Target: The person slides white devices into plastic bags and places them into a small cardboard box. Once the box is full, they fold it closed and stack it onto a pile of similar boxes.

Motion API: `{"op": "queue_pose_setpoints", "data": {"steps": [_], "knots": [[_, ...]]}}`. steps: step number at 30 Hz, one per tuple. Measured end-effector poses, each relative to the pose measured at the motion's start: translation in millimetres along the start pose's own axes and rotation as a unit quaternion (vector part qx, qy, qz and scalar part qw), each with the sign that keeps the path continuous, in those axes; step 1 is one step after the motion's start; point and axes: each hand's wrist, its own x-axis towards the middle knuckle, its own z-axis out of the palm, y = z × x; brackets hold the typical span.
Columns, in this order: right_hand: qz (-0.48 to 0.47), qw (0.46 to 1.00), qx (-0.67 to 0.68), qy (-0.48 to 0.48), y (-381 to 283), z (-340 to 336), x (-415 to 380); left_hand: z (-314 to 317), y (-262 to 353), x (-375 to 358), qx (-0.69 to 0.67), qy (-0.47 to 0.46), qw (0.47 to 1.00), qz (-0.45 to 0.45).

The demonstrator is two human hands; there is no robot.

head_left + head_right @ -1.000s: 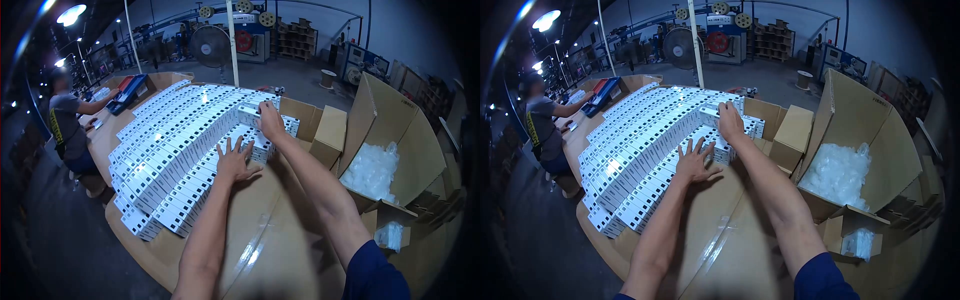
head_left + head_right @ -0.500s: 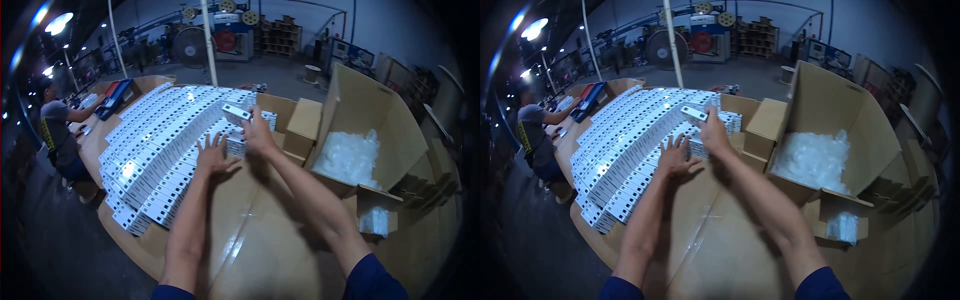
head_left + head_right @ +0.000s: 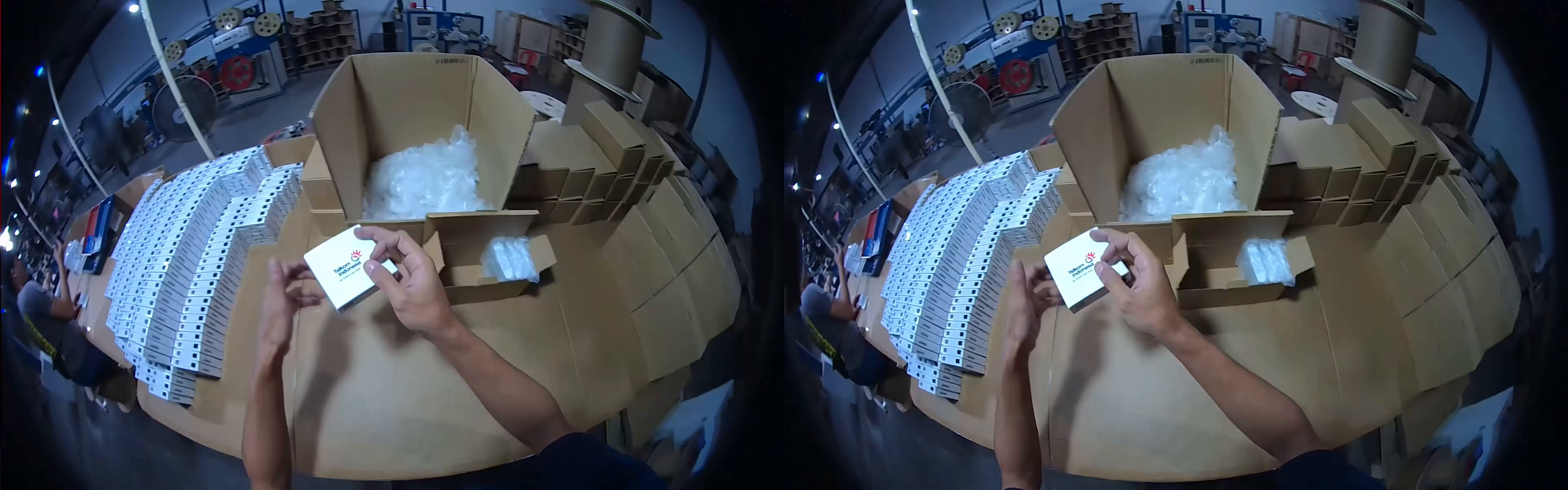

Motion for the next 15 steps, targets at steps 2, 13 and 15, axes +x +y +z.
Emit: {"op": "queue_pose_setpoints", "data": {"steps": [2,13,15], "knots": [[-0.076,0.994,-0.078,0.002,-7.3,-10.3,-5.7,48.2,1.8,-19.6,-0.075,-0.062,0.995,-0.008],[-0.066,0.953,-0.297,0.013,-76.1,-137.2,37.5,167.5,26.2,145.0,0.327,-0.131,0.925,0.142],[-0.114,0.93,-0.346,0.039,-68.1,-165.2,68.5,194.2,2.1,201.7,0.484,-0.153,0.833,0.221]]}}
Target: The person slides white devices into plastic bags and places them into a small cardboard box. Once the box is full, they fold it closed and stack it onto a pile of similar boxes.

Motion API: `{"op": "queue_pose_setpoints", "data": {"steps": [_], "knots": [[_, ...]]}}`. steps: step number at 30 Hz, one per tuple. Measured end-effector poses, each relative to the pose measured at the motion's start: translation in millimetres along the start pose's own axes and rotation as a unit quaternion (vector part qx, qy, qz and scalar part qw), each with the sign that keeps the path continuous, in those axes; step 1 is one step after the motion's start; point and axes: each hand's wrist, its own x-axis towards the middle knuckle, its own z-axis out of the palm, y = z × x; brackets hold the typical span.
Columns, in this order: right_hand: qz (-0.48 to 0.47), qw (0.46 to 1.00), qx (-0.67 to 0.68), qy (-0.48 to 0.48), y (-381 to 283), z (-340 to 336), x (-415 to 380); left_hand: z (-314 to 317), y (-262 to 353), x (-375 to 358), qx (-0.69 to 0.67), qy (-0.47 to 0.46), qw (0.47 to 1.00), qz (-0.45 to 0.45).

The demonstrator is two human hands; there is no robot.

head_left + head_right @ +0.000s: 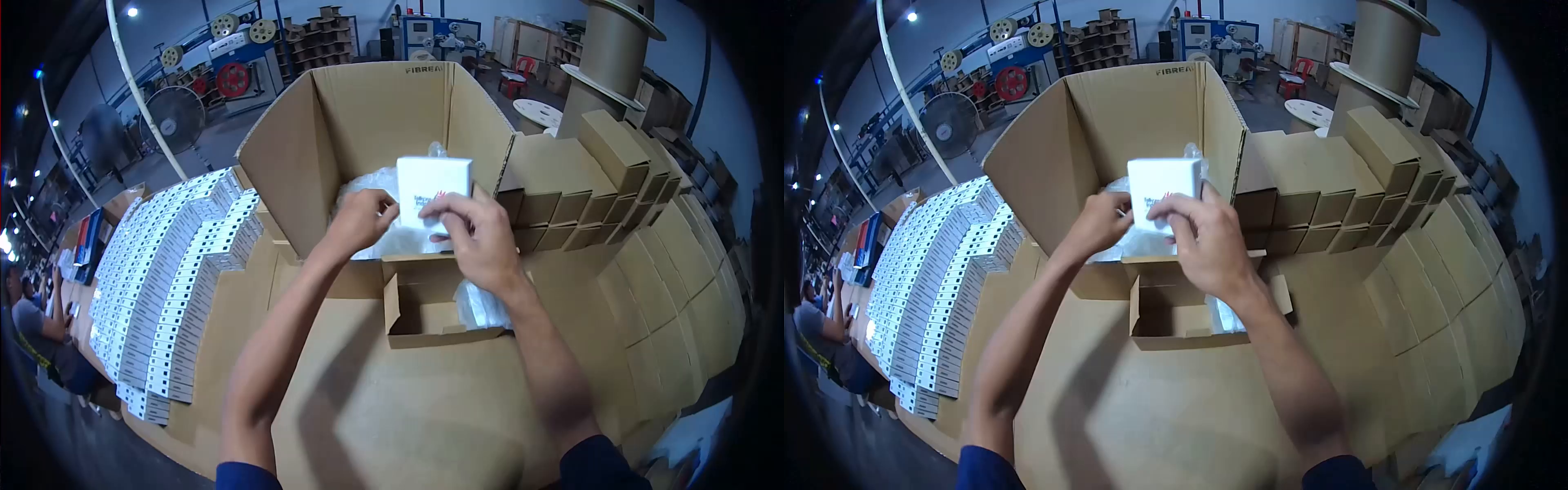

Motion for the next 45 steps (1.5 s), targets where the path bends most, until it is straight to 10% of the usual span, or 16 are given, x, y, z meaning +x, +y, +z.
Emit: {"op": "queue_pose_setpoints", "data": {"steps": [7,14,22,25,34,37,41,45], "knots": [[0.024,0.997,-0.072,0.024,18.9,-9.4,38.7,74.9,-57.2,80.5,0.184,-0.118,0.976,0.02],[0.031,0.991,-0.125,0.042,28.8,-7.8,38.7,1.7,-29.2,44.3,-0.192,0.09,0.972,-0.104],[0.052,0.993,-0.03,0.1,-10.0,16.4,-7.1,-23.3,43.2,-78.9,-0.422,0.277,0.863,-0.005],[0.186,0.956,0.211,0.081,-23.7,25.8,-49.6,-1.1,98.5,-140.0,-0.42,0.309,0.854,-0.002],[0.119,0.968,0.169,0.145,-87.3,-7.0,-202.3,64.7,147.2,-295.7,-0.471,0.279,0.834,-0.071],[0.151,0.978,0.132,0.06,-99.8,-31.1,-237.3,54.4,186.4,-314.5,-0.666,0.164,0.695,-0.214],[0.16,0.975,0.146,0.057,-113.5,-40.7,-270.1,89.3,188.4,-346.8,-0.648,0.136,0.725,-0.191],[0.145,0.941,0.292,0.09,-102.1,-46.3,-326.4,118.8,206.2,-371.7,-0.635,0.253,0.707,-0.18]]}}
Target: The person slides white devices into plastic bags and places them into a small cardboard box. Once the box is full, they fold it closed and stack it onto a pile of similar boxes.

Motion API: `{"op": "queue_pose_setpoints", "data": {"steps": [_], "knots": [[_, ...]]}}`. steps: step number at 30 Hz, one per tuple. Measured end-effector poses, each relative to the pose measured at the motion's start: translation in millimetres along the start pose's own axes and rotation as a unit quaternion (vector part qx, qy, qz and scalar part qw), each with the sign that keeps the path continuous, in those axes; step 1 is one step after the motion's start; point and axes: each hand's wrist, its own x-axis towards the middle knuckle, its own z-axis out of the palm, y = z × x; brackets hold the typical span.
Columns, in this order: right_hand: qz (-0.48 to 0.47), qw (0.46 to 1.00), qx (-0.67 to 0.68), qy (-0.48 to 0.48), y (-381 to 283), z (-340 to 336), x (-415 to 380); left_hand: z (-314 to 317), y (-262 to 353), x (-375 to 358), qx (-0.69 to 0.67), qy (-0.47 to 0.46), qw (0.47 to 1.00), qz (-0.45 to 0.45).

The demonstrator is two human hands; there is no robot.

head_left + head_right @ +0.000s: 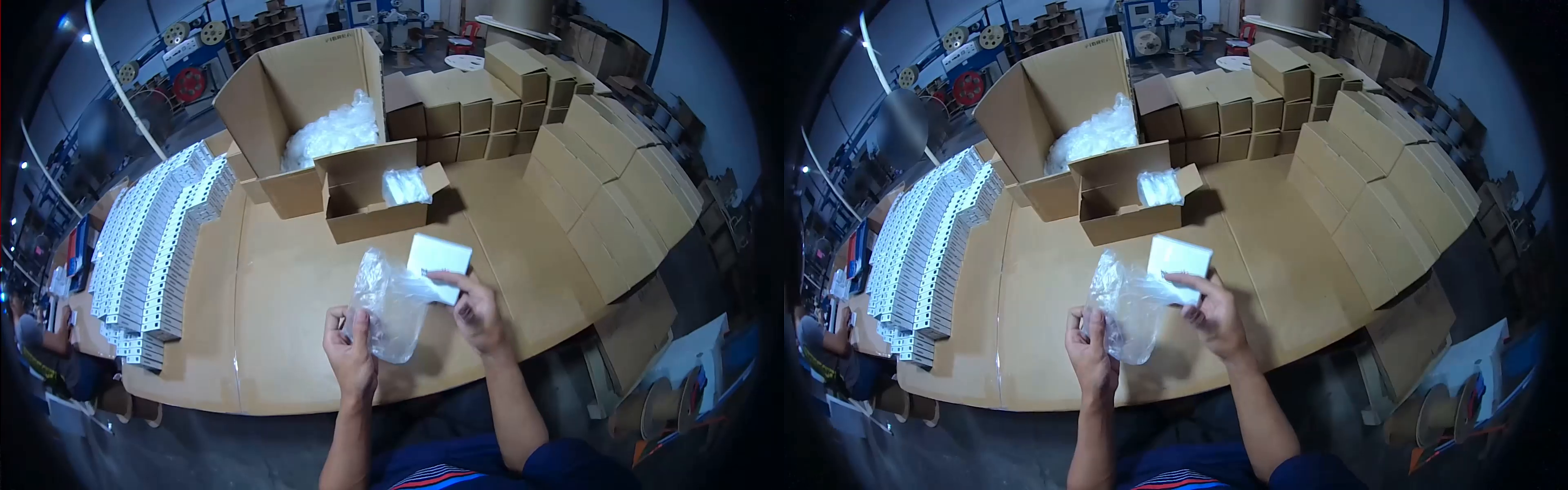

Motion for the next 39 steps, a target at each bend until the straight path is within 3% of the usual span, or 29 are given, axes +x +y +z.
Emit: {"op": "queue_pose_setpoints", "data": {"steps": [1,4,5,9,12,13,16,20,24,29,33,36,37,39], "knots": [[0.08,0.996,0.042,0.001,10.8,-4.6,-16.5,-1.4,-4.7,-7.8,0.019,0.013,1.0,0.011],[0.061,0.996,-0.03,0.062,35.5,18.7,-49.7,-5.3,-15.0,-27.6,0.007,0.004,1.0,0.016],[0.117,0.986,0.046,0.109,34.1,29.0,-55.9,-10.1,-16.0,-32.5,-0.009,-0.015,1.0,0.002],[0.111,0.977,0.058,0.171,42.8,34.6,-65.1,-28.3,-20.5,-48.9,0.002,-0.013,1.0,-0.029],[0.078,0.981,-0.09,0.153,29.3,26.3,-65.7,-44.7,-27.9,-51.6,0.176,0.027,0.98,0.091],[0.069,0.982,-0.059,0.168,21.7,29.3,-63.9,-32.5,-19.8,-53.4,0.18,0.038,0.972,0.143],[0.069,0.977,-0.15,0.132,26.4,17.3,-73.3,-25.5,12.8,-52.1,0.451,-0.038,0.82,0.35],[0.01,0.965,-0.24,0.105,9.2,22.3,-70.8,6.9,31.9,-39.9,0.516,-0.168,0.738,0.401],[0.016,0.968,-0.228,0.099,7.5,18.9,-71.8,10.1,27.7,-25.4,0.544,-0.229,0.703,0.396],[0.026,0.958,-0.28,0.057,-0.7,12.8,-69.2,11.4,21.4,-18.0,0.521,-0.281,0.726,0.35],[0.049,0.935,-0.35,-0.005,-14.0,5.0,-68.8,10.7,18.5,-19.4,0.515,-0.224,0.802,0.202],[0.034,0.937,-0.347,-0.016,-14.5,1.3,-69.6,11.6,25.0,-12.9,0.54,-0.21,0.806,0.125],[0.043,0.935,-0.351,-0.016,-13.0,-0.7,-71.7,8.9,24.0,-9.2,0.54,-0.219,0.802,0.129],[0.066,0.936,-0.345,-0.014,-11.7,-4.2,-74.2,13.3,30.4,-4.3,0.482,-0.204,0.846,0.1]]}}
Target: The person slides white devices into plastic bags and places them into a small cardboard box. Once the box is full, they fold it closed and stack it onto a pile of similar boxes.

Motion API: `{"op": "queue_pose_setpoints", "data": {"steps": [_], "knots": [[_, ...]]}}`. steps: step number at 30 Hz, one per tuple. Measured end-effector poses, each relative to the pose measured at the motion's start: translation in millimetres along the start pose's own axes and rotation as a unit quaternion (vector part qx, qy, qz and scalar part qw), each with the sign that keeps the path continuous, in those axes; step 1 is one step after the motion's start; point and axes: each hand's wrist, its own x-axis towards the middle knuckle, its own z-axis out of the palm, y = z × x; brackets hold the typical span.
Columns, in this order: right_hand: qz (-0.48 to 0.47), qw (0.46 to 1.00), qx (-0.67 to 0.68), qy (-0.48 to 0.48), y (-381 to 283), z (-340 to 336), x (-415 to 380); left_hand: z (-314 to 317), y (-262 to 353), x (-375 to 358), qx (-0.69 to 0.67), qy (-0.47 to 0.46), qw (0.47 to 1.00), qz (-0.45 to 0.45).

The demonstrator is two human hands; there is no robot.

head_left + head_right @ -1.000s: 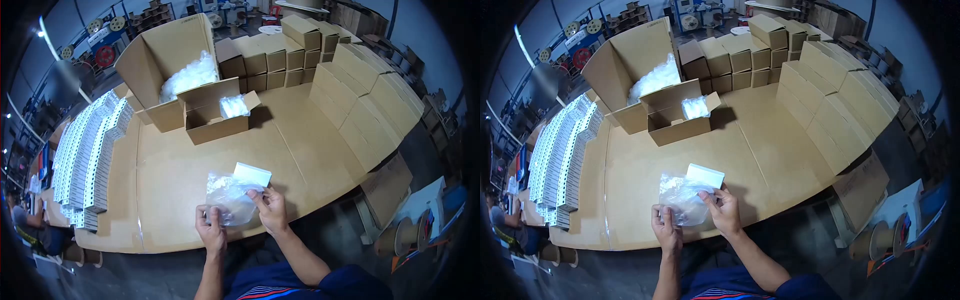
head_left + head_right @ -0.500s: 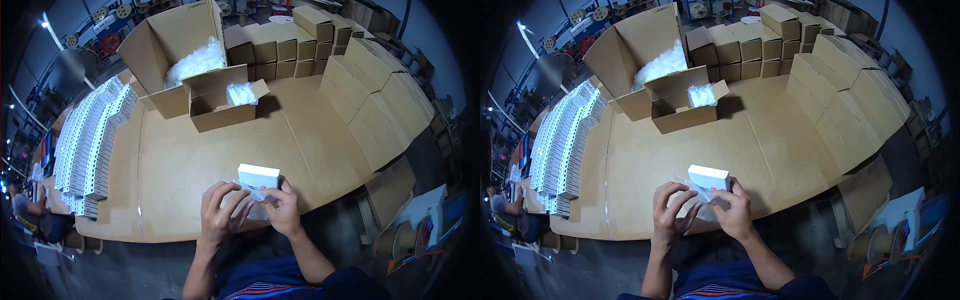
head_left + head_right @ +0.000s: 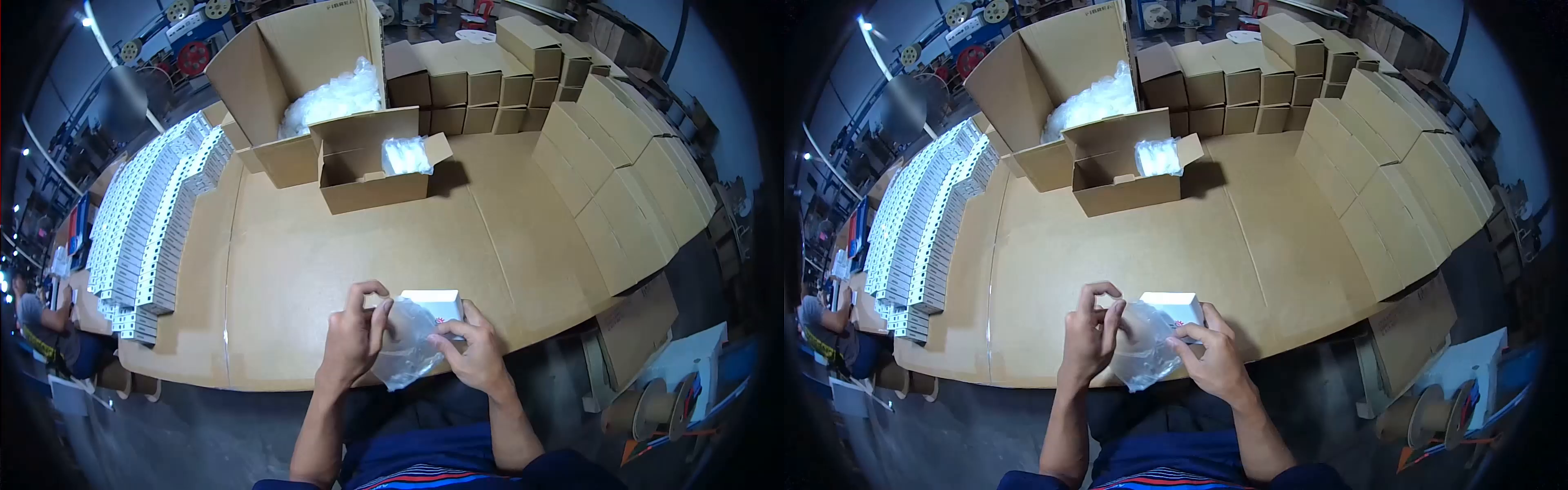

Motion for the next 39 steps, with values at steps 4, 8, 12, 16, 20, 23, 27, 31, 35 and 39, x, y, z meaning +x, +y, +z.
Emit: {"op": "queue_pose_setpoints", "data": {"steps": [4,8,12,16,20,23,27,31,35,39], "knots": [[0.036,0.998,0.047,0.015,6.5,3.0,-2.4,0.2,-22.6,1.2,-0.237,0.115,0.964,-0.043],[0.028,0.991,0.094,0.088,18.0,14.8,-5.3,21.2,-47.7,-12.5,-0.351,0.21,0.912,-0.018],[0.019,0.98,0.167,0.105,23.1,22.4,-5.8,28.9,-42.8,-40.2,-0.378,0.048,0.918,-0.111],[0.019,0.974,0.202,0.097,21.8,29.2,-6.6,35.9,-42.5,-44.4,-0.286,0.013,0.949,-0.129],[0.02,0.982,0.163,0.096,16.5,15.2,-4.6,31.0,-39.8,-45.8,-0.265,0.023,0.958,-0.107],[0.03,0.975,0.161,0.147,17.6,-4.1,8.3,29.2,-44.6,-51.6,-0.247,0.028,0.964,-0.099],[-0.048,0.944,0.264,0.19,-19.5,-22.1,38.3,29.3,-48.6,-56.4,-0.22,0.027,0.97,-0.099],[-0.094,0.949,0.268,0.135,-37.6,-18.2,53.5,27.0,-44.2,-56.1,-0.197,0.008,0.975,-0.098],[-0.082,0.947,0.298,0.089,-45.3,-0.3,61.5,23.5,-39.5,-54.2,-0.191,-0.009,0.977,-0.099],[-0.064,0.955,0.287,0.046,-40.5,5.4,60.0,23.2,-45.2,-55.9,-0.224,-0.006,0.967,-0.125]]}}
